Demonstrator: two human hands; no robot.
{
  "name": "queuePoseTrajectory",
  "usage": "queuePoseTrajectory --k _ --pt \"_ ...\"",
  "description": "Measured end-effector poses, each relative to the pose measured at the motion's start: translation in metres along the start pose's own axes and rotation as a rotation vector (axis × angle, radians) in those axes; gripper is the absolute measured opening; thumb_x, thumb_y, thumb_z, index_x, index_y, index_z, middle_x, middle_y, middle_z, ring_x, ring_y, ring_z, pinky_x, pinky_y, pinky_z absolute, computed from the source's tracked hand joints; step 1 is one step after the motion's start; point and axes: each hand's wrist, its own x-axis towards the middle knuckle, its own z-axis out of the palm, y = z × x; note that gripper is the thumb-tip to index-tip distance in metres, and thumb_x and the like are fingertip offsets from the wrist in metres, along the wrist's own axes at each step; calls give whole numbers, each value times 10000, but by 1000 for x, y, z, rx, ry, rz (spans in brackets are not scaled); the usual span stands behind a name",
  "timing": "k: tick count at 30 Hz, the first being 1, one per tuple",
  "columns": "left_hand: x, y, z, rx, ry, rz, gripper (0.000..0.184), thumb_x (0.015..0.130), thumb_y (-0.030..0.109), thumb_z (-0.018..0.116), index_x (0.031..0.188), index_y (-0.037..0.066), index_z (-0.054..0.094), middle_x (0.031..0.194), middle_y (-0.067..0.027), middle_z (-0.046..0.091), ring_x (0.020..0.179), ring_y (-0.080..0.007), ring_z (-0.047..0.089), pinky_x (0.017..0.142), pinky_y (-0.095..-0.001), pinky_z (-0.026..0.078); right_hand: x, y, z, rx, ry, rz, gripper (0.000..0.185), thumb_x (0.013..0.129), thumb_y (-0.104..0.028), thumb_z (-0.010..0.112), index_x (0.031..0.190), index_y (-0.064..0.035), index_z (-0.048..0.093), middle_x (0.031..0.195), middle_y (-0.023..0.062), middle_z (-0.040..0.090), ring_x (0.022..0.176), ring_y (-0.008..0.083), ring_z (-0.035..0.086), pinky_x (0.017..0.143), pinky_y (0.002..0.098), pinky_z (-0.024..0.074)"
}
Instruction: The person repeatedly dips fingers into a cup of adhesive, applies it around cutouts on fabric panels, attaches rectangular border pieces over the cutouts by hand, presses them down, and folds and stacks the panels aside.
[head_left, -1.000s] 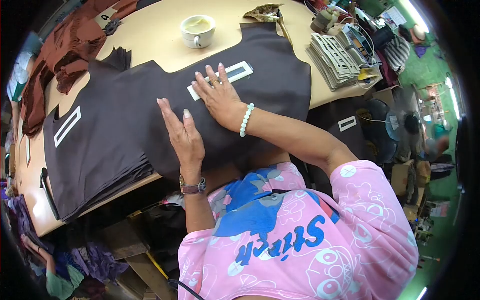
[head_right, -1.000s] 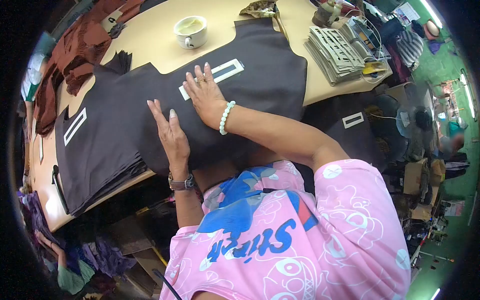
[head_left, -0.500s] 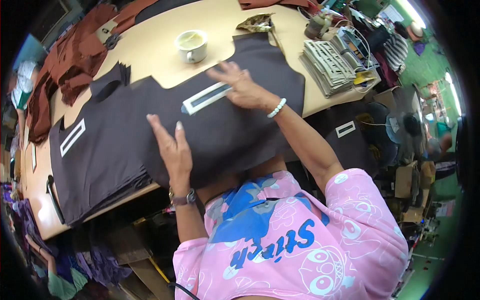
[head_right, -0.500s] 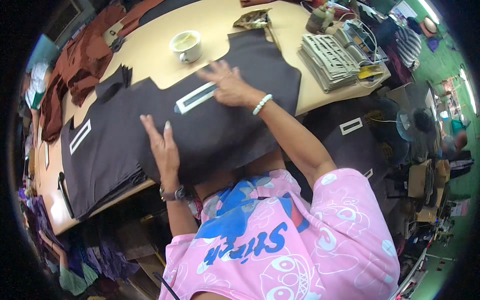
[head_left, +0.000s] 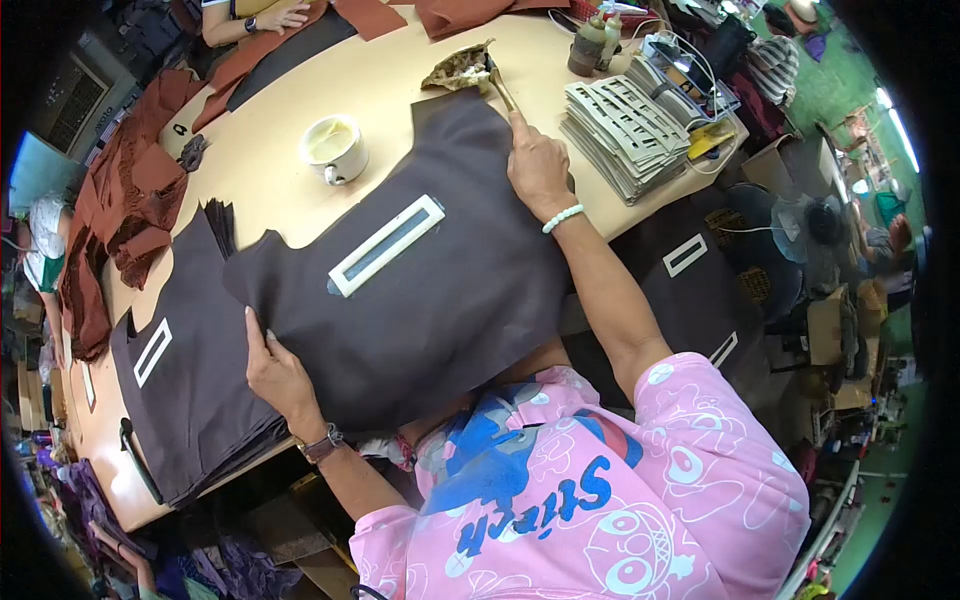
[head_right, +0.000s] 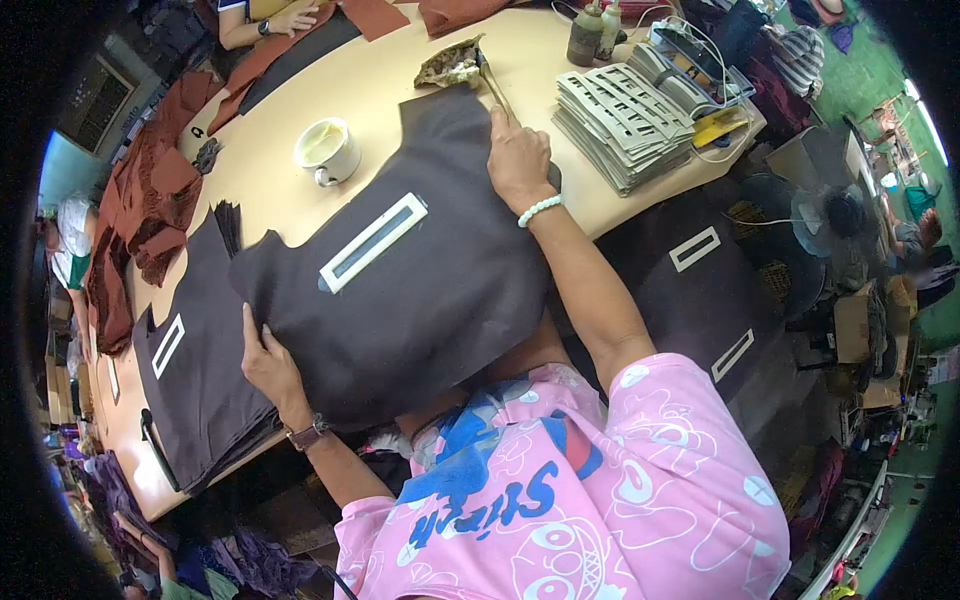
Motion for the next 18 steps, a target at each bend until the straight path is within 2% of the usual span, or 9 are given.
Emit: queuePoseTrajectory --k 1,2,5,6,9,12,15,17,18 --pt "1 1 -3 -82 67 35 408 876 36 500 1284 32 478 1187 -189 577 1063 -337 570 928 -355 414 1 0 -2 97 -46 21 421 786 -103 561 1184 -9 460 967 182 641 897 322 623 805 437 473" --pt "2 2 -4 -165 132 71 390 874 15 492 1264 24 499 1180 -192 582 1050 -327 584 920 -340 419 5 5 6 177 31 -15 434 769 -87 572 1177 2 455 925 204 636 852 364 626 738 449 505" --pt "7 -10 -13 -248 152 85 402 873 -14 475 1274 16 488 1232 -182 555 1090 -302 570 928 -332 413 3 -4 7 80 84 21 446 752 -82 581 1173 0 459 896 227 630 818 388 624 735 459 502" --pt "8 -17 -13 -246 156 118 414 871 -43 435 1280 6 483 1238 -171 556 1118 -267 556 933 -321 408 4 -6 9 113 27 14 454 750 -83 583 1177 -1 454 888 229 629 823 390 622 740 463 498" --pt "7 -27 -14 -364 82 130 449 842 -83 399 1276 -11 487 1246 -161 551 1138 -252 538 948 -312 395 13 -13 20 211 -94 12 476 745 -86 591 1190 -5 441 875 236 627 842 390 618 754 471 490" --pt "1 -25 -26 -679 -159 -199 494 806 -111 375 1275 -16 494 1248 -141 550 1122 -208 529 963 -294 372 17 -17 31 398 -44 37 499 742 -90 594 1210 -17 434 881 246 628 859 385 618 774 463 482" --pt "1 -43 -30 -478 -78 -44 491 804 -80 419 1278 14 508 1213 -31 540 855 -60 529 751 -170 415 8 -15 8 503 5 63 524 755 -61 595 1253 -39 434 922 220 634 909 397 596 824 438 462" --pt "-10 -3 -46 -509 7 -44 457 817 -53 432 1260 6 523 1199 -53 560 890 -90 558 771 -194 440 -2 10 -2 572 58 -18 531 760 -58 590 1264 -30 424 918 222 632 914 397 593 820 434 458" --pt "-18 30 -56 -489 37 -18 425 840 -40 428 1257 -25 512 1229 -110 561 987 -150 551 874 -249 427 -14 24 -18 599 86 -1 521 767 -73 596 1260 -26 434 906 222 630 891 393 601 809 428 460"
